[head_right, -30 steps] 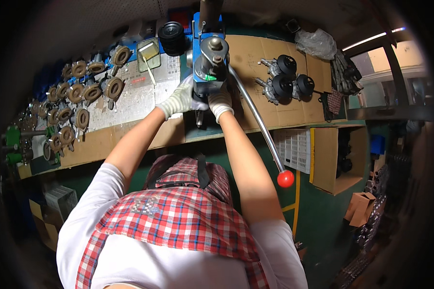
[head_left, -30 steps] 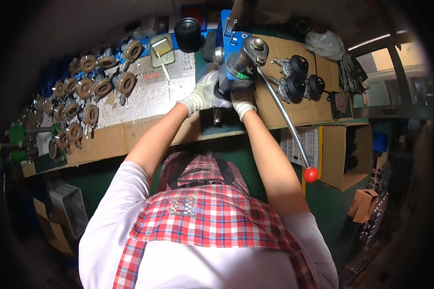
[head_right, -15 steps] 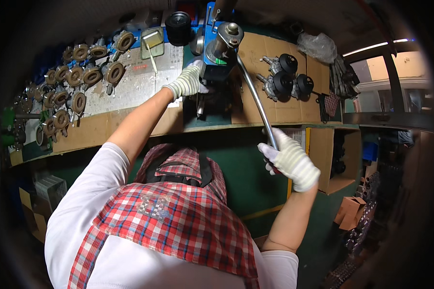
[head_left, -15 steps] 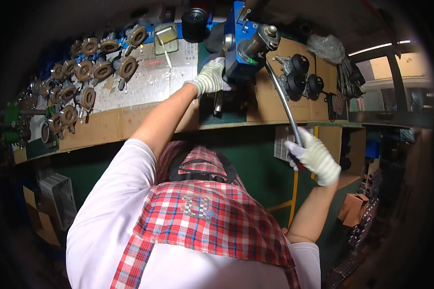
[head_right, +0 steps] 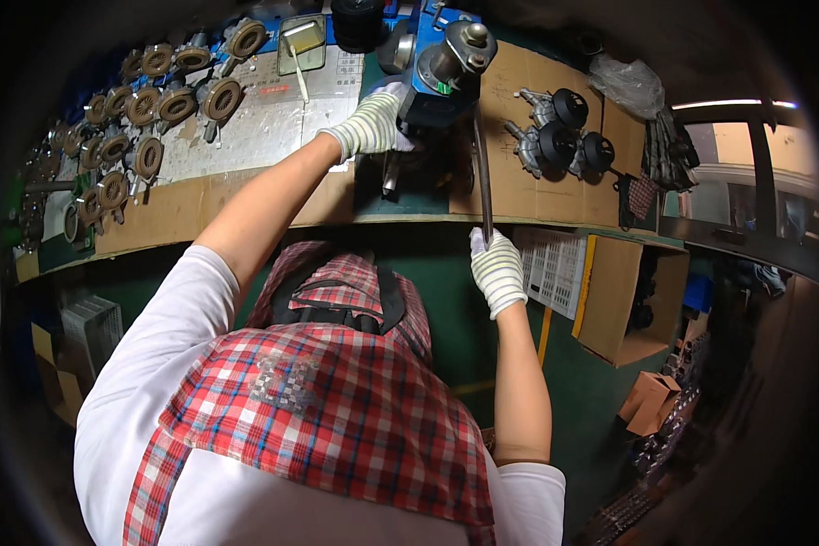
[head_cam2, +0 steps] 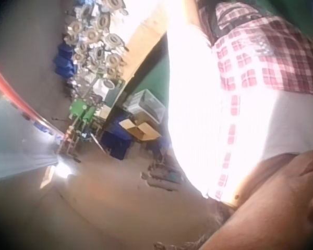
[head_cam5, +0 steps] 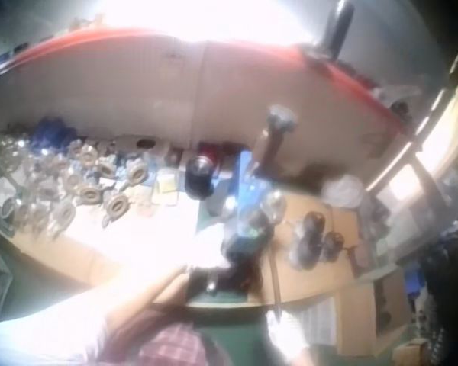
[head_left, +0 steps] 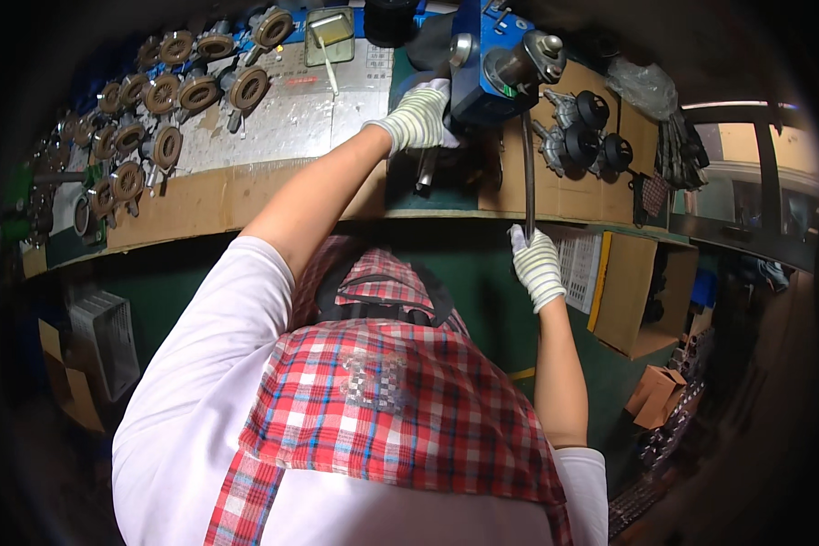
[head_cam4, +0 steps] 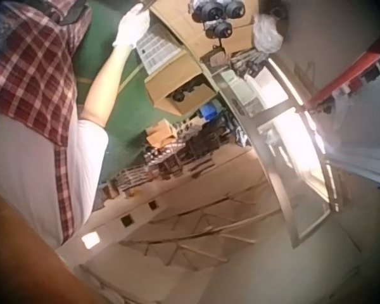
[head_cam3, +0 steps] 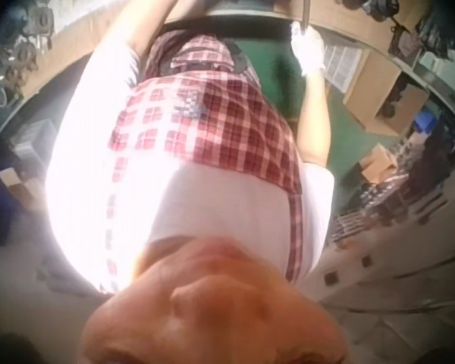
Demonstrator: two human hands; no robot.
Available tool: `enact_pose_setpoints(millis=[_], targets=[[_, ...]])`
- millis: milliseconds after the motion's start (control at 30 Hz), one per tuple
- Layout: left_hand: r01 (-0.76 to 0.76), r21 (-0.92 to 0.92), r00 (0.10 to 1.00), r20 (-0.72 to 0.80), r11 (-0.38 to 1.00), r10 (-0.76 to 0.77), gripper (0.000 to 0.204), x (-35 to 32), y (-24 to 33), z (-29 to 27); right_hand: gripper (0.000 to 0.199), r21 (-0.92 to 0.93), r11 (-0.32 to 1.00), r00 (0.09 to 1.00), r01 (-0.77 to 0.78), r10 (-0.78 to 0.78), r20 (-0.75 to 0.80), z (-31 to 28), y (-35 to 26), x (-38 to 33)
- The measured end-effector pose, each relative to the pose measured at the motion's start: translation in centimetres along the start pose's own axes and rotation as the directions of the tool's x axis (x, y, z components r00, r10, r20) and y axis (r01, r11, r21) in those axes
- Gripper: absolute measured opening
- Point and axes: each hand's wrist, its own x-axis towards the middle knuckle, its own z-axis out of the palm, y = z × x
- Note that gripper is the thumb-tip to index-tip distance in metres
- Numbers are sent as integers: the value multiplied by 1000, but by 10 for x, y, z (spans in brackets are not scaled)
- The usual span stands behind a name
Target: The person retrieves black circular components from a cardboard box and repeatedly places them into a blue press machine, operating the lever to press them onto metal shafts. The person then removes the assembled units and places them on the workbench, repeating the cycle with additional components.
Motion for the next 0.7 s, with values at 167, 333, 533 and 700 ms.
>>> enact_pose_setpoints(millis=[167, 333, 533, 700], targets=[[5, 2, 1000, 2, 1000, -5, 99, -1, 4, -4, 37, 26, 999, 995, -21, 24, -101, 17, -6, 9], [-37, -57, 999, -36, 998, 35, 99, -5, -8, 3, 33, 17, 997, 980, -76, 78, -181, 36, -14, 25], [87, -13, 996, 30, 996, -86, 109, -12, 3, -7, 34, 16, 999, 953, -49, 51, -297, 60, -16, 49], [141, -216, 986, -54, 966, -156, 119, -41, -17, 0, 30, 1, 999, 931, -48, 46, -363, 70, -9, 59]])
